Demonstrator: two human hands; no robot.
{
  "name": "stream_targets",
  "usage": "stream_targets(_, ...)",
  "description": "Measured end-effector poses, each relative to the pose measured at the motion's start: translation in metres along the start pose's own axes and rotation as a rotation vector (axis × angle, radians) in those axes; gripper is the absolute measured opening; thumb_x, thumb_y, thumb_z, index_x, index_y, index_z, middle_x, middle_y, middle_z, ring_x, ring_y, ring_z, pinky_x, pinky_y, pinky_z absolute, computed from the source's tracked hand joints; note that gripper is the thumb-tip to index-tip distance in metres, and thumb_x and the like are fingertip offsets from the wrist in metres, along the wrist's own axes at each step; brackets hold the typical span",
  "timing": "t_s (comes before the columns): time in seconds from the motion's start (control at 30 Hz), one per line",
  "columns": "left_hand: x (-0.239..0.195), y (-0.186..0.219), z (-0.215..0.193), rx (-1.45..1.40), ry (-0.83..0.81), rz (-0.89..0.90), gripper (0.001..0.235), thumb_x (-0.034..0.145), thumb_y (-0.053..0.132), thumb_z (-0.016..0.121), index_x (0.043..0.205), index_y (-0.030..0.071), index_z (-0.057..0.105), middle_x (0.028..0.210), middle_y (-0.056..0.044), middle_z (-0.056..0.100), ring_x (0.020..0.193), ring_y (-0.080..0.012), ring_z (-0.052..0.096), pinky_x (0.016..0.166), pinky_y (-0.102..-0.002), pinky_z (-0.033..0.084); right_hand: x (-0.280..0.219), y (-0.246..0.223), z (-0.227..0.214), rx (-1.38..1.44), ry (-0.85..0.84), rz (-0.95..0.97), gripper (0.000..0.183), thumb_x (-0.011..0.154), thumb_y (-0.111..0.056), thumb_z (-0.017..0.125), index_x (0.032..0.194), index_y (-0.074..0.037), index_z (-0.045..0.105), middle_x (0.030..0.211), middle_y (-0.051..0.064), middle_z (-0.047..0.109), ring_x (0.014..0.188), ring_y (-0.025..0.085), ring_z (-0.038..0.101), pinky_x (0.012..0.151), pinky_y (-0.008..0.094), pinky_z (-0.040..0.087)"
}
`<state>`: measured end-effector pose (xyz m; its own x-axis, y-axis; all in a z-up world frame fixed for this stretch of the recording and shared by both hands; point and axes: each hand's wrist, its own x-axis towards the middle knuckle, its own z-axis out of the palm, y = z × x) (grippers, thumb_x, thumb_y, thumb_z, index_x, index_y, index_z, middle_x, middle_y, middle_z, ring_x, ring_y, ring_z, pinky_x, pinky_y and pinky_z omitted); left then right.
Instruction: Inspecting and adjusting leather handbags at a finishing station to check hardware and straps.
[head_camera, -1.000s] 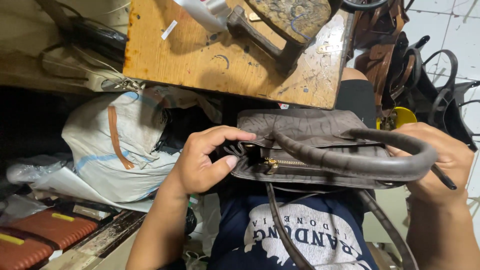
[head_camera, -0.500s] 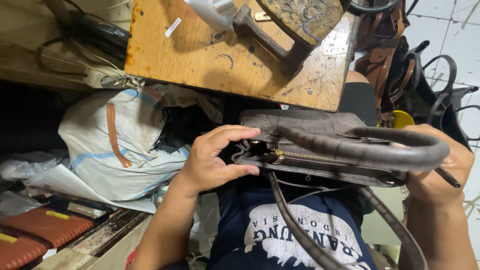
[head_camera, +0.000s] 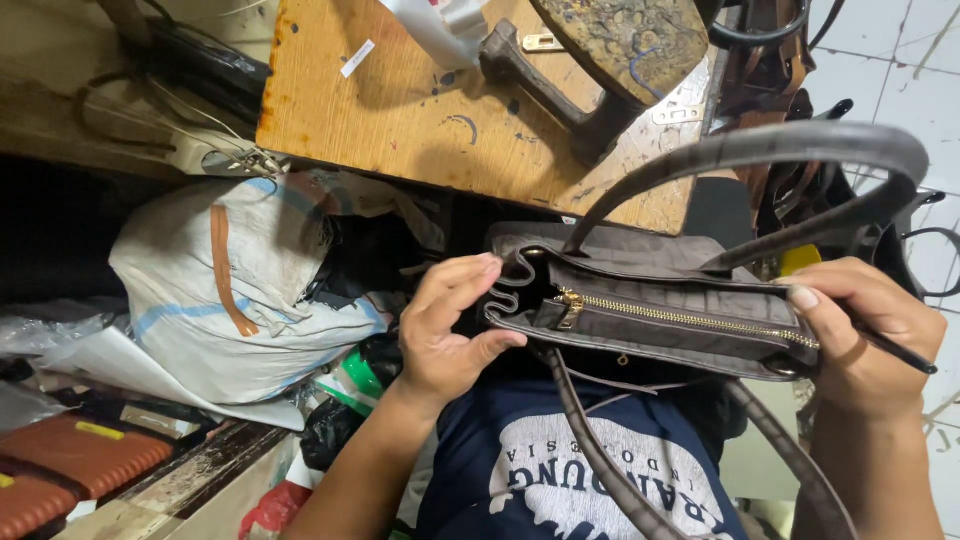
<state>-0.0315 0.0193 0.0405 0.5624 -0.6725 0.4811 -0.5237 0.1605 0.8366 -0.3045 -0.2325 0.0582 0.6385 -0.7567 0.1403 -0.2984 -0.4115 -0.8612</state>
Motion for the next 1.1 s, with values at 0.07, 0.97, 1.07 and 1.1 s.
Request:
stream_targets(0.07, 0.002, 0.004, -0.006, 0.086, 0.001, 0.005, 0.055, 0.088, 0.042, 0.077, 0.125, 0.004, 0.067, 0.121, -0.012, 0.064, 0.117, -0.0291, 0.064, 0.106, -0.041, 0.058, 0.000, 0.001, 0.000, 0.002, 0.004, 0.009, 0.009, 0.106, 0.004, 0.063, 0.102, 0.012, 0.067, 0.102, 0.023, 0.066, 0.092, 0.027, 0.060, 0.087, 0.032, 0.046)
stream_targets(0.97, 0.070, 0.010, -0.021, 0.022, -0.280, -0.163, 0.002, 0.086, 0.005, 0.072, 0.088, 0.004, 0.070, 0.089, -0.010, 0.070, 0.081, -0.0189, 0.068, 0.076, -0.029, 0.054, -0.008, 0.017, 0.005, 0.086, 0.037, -0.073, 0.014, 0.097, 0.004, 0.069, 0.105, 0.015, 0.066, 0.098, 0.021, 0.065, 0.091, 0.026, 0.060, 0.084, 0.033, 0.046)
stream_targets(1.07, 0.065, 0.011, -0.021, 0.036, -0.235, -0.140, 0.002, 0.088, 0.006, 0.070, 0.087, 0.006, 0.069, 0.087, -0.009, 0.070, 0.079, -0.0187, 0.066, 0.075, -0.029, 0.053, -0.001, 0.002, 0.007, 0.092, 0.006, -0.098, 0.023, 0.100, -0.007, 0.062, 0.099, 0.016, 0.063, 0.098, 0.023, 0.063, 0.085, 0.027, 0.060, 0.077, 0.035, 0.046)
stream_targets(1.1, 0.063, 0.012, -0.021, 0.062, -0.219, -0.125, 0.003, 0.090, 0.008, 0.070, 0.088, 0.006, 0.070, 0.086, -0.010, 0.070, 0.079, -0.0200, 0.067, 0.075, -0.030, 0.053, 0.000, 0.003, 0.007, 0.082, -0.011, -0.156, 0.024, 0.099, -0.010, 0.059, 0.092, 0.014, 0.060, 0.092, 0.022, 0.060, 0.079, 0.027, 0.055, 0.074, 0.035, 0.042)
